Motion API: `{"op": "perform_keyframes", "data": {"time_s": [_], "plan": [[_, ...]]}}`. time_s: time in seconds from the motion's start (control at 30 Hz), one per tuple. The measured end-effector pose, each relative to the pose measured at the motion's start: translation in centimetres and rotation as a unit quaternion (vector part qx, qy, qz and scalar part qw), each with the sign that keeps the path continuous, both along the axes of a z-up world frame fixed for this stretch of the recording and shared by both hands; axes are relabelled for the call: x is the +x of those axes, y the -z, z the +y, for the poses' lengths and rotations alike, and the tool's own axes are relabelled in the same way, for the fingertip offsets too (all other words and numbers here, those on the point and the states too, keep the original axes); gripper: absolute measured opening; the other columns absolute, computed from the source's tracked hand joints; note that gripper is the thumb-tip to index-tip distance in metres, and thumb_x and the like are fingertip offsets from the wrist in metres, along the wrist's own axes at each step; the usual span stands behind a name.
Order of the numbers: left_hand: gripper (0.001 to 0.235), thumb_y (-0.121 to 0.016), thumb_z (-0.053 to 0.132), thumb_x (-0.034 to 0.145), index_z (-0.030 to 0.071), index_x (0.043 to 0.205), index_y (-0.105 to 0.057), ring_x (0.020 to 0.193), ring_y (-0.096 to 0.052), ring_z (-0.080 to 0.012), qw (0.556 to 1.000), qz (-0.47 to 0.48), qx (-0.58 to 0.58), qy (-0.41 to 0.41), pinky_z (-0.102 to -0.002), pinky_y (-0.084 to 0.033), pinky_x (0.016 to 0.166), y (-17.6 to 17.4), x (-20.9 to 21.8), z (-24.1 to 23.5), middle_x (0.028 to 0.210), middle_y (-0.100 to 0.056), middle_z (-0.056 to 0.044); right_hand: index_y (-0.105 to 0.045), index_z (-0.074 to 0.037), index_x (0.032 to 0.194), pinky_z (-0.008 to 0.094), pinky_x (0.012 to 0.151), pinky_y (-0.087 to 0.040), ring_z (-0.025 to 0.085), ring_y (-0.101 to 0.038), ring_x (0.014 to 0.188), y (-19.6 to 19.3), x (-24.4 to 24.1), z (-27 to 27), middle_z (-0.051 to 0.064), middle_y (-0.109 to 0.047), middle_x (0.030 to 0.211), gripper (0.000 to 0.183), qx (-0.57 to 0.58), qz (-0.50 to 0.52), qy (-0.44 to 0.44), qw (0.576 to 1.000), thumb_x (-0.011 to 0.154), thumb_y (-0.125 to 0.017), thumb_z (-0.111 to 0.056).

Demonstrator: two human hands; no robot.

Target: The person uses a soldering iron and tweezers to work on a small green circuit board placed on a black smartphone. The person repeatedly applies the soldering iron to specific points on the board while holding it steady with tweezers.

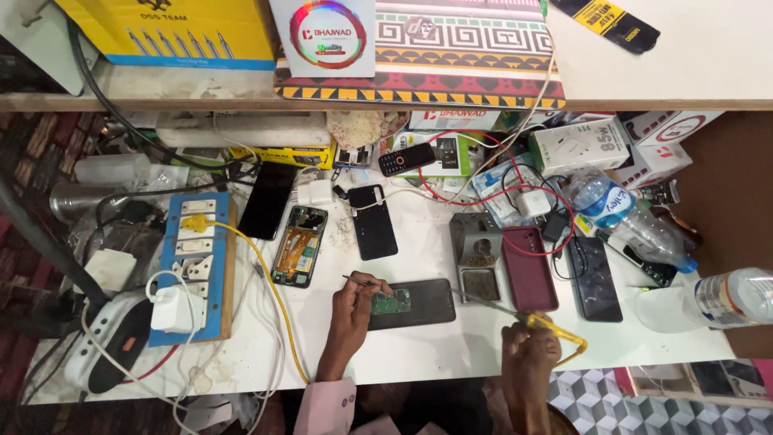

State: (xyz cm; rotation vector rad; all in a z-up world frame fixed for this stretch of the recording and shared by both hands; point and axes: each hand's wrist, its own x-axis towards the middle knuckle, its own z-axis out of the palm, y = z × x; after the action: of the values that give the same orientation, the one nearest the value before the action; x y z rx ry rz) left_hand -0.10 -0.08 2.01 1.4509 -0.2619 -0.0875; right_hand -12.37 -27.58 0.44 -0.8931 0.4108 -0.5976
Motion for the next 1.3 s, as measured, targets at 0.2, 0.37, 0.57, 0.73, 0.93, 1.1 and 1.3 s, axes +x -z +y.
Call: {"op": "perform_keyframes", "data": {"time_s": [0.2,0.37,0.57,0.73,0.93,1.1,1.3], "plan": [[0.012,-0.047,0.004,0.104,0.001,0.102,-0.058,0.07,-0.057,-0.0082,1.0,-0.003,0.003,0.0,-0.025,-0.051,0.071,0.2,0.0,-0.1,0.094,-0.076,-0.01,-0.056,-0.006,0.102,0.021,0.061,-0.034,0.005,-0.038,0.066,-4.2,1.8,0.8,-0.003,-0.047,0.077,0.036,-0.042,-0.042,0.032,0.998,0.115,-0.052,-0.039],[0.013,-0.046,0.004,0.105,0.001,0.103,-0.058,0.091,-0.072,-0.0165,0.999,-0.032,0.008,0.004,-0.03,-0.055,0.091,0.2,0.1,-0.1,0.093,-0.076,-0.012,-0.055,-0.007,0.101,0.022,0.063,-0.035,0.006,-0.039,0.068,-6.8,2.2,1.5,-0.003,-0.046,0.077,0.038,-0.041,-0.055,0.069,0.995,0.113,-0.049,-0.043],[0.015,-0.044,0.005,0.106,0.001,0.106,-0.058,0.082,-0.066,-0.0162,1.0,-0.006,0.008,0.005,-0.03,-0.054,0.089,1.1,-0.3,0.1,0.096,-0.075,-0.012,-0.05,-0.009,0.093,0.024,0.063,-0.037,0.007,-0.04,0.064,-6.2,2.1,2.2,-0.002,-0.048,0.075,0.031,-0.06,-0.06,0.083,0.993,0.114,-0.055,-0.032],[0.012,-0.046,0.004,0.106,0.0,0.103,-0.058,0.089,-0.07,-0.0157,1.0,-0.017,-0.005,0.011,-0.031,-0.055,0.088,1.0,0.1,-0.1,0.093,-0.075,-0.012,-0.051,-0.01,0.096,0.024,0.058,-0.036,0.006,-0.042,0.06,-5.5,2.9,3.3,-0.001,-0.052,0.077,0.017,-0.057,-0.021,0.104,0.993,0.108,-0.055,-0.021],[0.013,-0.046,0.005,0.106,0.002,0.105,-0.058,0.078,-0.063,-0.0167,1.0,0.01,0.017,0.01,-0.031,-0.051,0.079,1.1,-0.2,0.2,0.095,-0.076,-0.012,-0.048,-0.011,0.1,0.024,0.05,-0.03,0.008,-0.041,0.054,-3.7,3.0,3.6,-0.001,-0.044,0.068,0.013,-0.085,0.004,0.118,0.989,0.105,-0.055,-0.021],[0.012,-0.046,0.006,0.107,0.002,0.103,-0.056,0.086,-0.07,-0.0152,0.999,-0.027,0.01,0.014,-0.03,-0.053,0.083,1.1,-0.1,0.1,0.093,-0.076,-0.011,-0.043,-0.013,0.094,0.024,0.05,-0.029,0.008,-0.04,0.056,-2.1,3.5,2.6,-0.001,-0.046,0.07,0.013,-0.057,0.043,0.153,0.986,0.102,-0.054,-0.017],[0.013,-0.047,0.008,0.107,0.002,0.103,-0.058,0.077,-0.062,-0.015,1.0,0.019,0.001,0.008,-0.03,-0.051,0.078,1.1,0.0,0.0,0.093,-0.075,-0.012,-0.045,-0.013,0.094,0.025,0.06,-0.037,0.006,-0.038,0.061,-1.3,3.5,2.8,-0.003,-0.046,0.073,0.021,-0.055,0.038,0.15,0.986,0.108,-0.052,-0.027]]}}
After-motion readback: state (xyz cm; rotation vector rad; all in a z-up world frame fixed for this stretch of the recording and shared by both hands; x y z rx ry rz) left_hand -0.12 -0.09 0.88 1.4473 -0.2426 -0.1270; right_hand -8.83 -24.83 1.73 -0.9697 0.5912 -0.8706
